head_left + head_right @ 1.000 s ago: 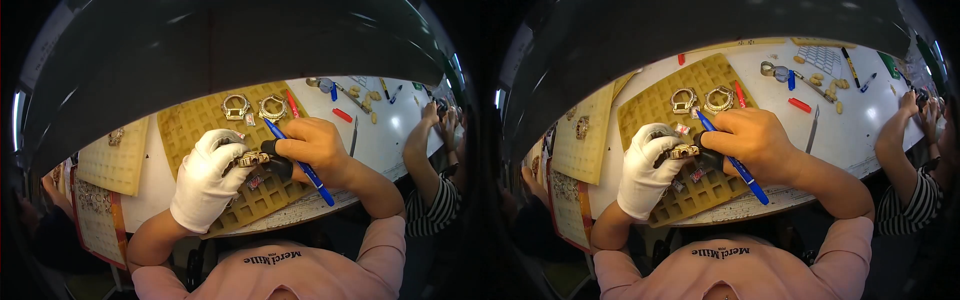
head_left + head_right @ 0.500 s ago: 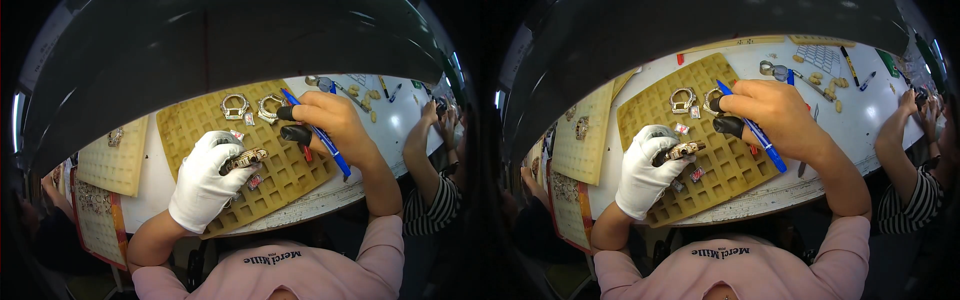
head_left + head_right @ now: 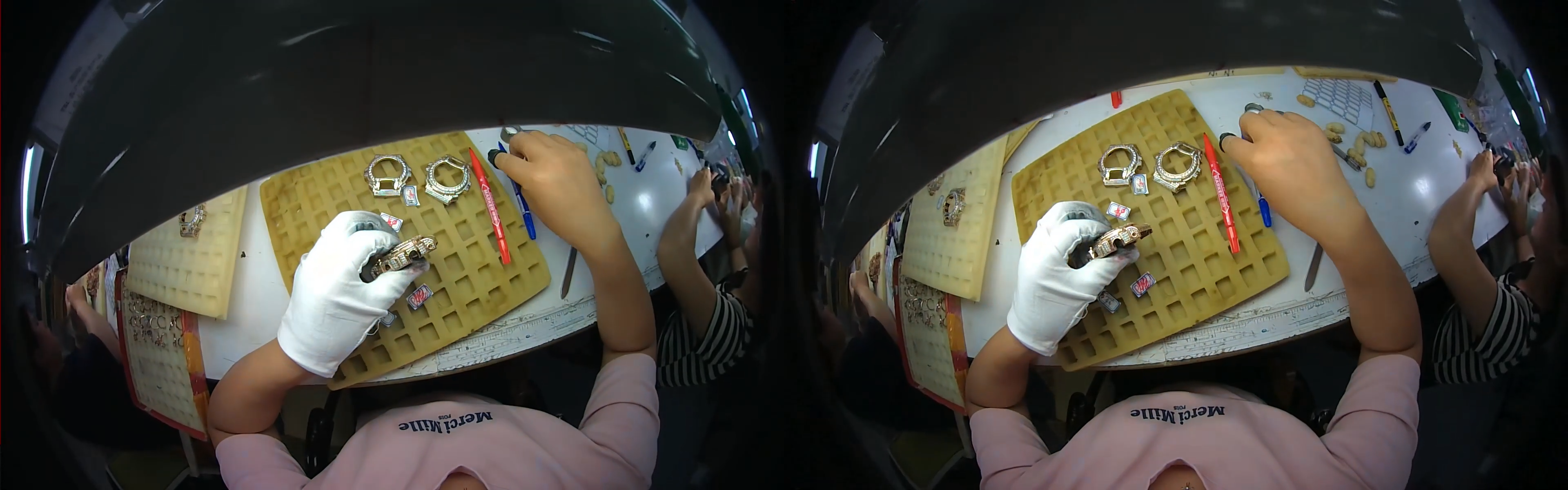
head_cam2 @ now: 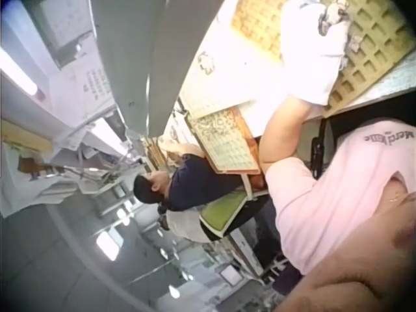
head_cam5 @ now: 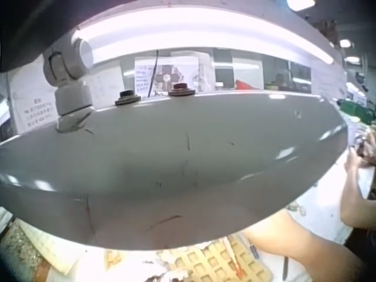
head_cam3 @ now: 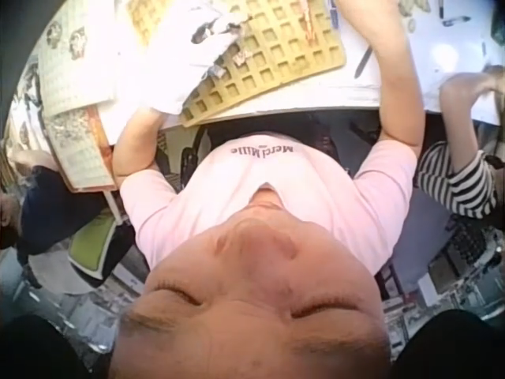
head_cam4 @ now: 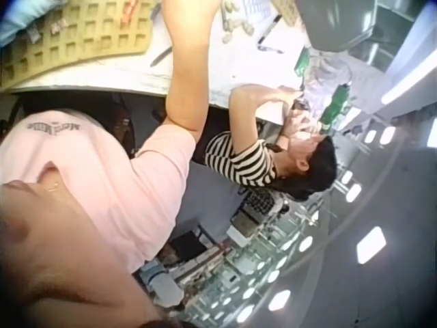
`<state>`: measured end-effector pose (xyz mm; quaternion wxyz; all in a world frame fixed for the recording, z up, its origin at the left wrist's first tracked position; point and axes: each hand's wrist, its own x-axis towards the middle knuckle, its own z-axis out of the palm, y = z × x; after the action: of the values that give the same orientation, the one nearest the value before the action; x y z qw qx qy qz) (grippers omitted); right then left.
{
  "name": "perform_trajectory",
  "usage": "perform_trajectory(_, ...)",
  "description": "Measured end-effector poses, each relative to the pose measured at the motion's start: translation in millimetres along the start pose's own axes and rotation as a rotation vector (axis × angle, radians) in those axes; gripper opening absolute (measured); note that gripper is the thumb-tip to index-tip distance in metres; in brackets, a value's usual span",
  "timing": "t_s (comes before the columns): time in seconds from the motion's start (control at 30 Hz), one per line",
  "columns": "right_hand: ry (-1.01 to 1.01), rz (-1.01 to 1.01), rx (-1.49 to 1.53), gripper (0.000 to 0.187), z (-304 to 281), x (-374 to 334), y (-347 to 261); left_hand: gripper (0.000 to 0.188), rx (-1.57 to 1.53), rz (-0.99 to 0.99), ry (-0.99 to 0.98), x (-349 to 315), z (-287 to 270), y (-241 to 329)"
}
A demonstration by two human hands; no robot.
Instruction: Assembling and marking watch frames at a jewelry workshop workbench.
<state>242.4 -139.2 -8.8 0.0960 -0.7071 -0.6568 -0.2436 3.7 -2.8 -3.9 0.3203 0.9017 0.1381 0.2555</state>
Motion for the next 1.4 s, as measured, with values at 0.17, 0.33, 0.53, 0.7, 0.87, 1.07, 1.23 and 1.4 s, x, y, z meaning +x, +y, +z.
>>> perform_trajectory(0.17,-0.055,-0.189,0.112,0.017,-7.1,1.7,-15.4,0.022,-0.023,-0.02,0.018,-0.4,1.2,-2.9)
perform_trajectory(0.33,-0.055,-0.209,0.107,0.017,-3.9,1.0,-10.0,0.019,-0.002,0.009,0.07,1.2,5.4,-4.7)
perform_trajectory(0.53,0.244,0.022,0.569,0.023,-9.7,5.9,-25.4,0.016,0.138,0.113,0.09,-0.5,1.2,-6.6)
perform_trajectory(0.7,-0.04,0.137,1.122,0.029,-24.6,-1.4,-43.6,0.021,0.193,0.185,0.066,-1.3,-0.3,-5.8)
perform_trajectory(0.87,-0.073,0.23,1.19,0.03,-25.1,-4.0,-57.9,0.021,0.289,0.231,0.092,0.9,-0.8,-7.3)
perform_trajectory(1.07,0.094,0.079,1.081,0.026,-17.5,-5.8,-63.7,0.021,0.307,0.243,0.074,-0.8,0.1,-9.9)
perform_trajectory(1.23,0.088,-0.004,1.018,0.023,-12.6,-9.1,-64.4,0.023,0.32,0.221,0.03,-1.9,0.9,-8.6)
perform_trajectory(1.4,0.253,0.012,1.042,0.02,-8.1,-4.6,-72.0,0.023,0.351,0.217,0.019,-3.8,-0.4,-7.2)
